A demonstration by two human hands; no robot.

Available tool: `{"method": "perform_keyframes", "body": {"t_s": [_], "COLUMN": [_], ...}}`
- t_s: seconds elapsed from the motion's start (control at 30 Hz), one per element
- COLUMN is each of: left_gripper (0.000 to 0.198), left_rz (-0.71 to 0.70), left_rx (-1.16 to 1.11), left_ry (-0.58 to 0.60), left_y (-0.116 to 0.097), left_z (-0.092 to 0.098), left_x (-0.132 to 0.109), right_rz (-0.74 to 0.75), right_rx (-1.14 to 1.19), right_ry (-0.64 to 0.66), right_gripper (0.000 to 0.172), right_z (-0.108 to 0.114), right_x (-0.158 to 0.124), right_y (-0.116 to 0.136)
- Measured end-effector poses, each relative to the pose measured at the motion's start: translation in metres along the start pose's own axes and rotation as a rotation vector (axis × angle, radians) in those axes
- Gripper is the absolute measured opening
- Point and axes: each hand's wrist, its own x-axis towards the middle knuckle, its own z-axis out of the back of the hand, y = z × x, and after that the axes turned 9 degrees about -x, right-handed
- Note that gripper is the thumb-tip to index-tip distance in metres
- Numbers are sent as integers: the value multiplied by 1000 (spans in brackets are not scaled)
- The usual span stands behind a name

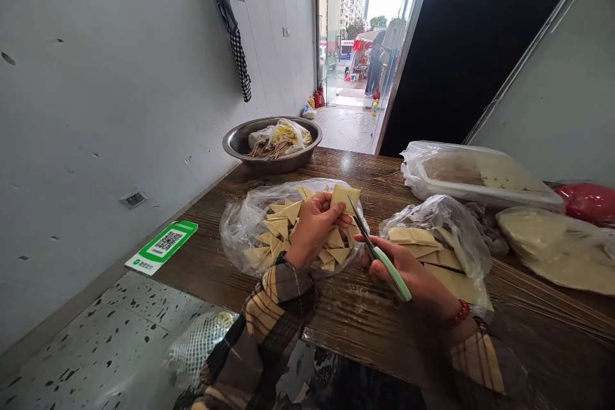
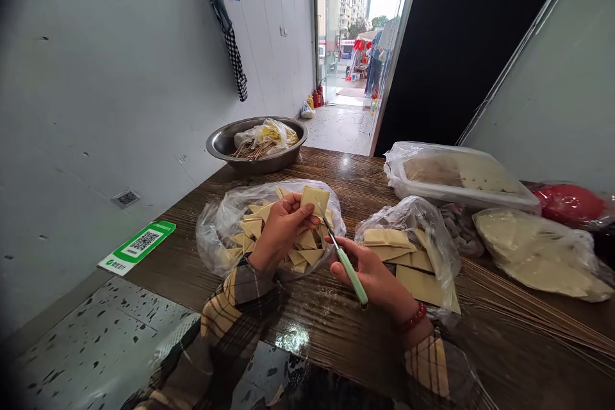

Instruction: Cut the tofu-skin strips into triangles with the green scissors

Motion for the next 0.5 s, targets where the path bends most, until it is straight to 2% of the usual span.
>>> {"method": "perform_keyframes", "body": {"t_s": [0.23, 0.5], "left_gripper": [31, 30], "left_rz": [25, 31], "left_rx": [32, 27], "left_ry": [49, 65], "left_y": [1, 0], "left_z": [1, 4], "left_x": [0, 1], "right_rz": [14, -62], "right_rx": [-5, -62], "right_ry": [1, -45], "right_gripper": [61, 63], "right_z": [1, 1], "right_x": [-1, -1], "right_y": [-3, -1]}}
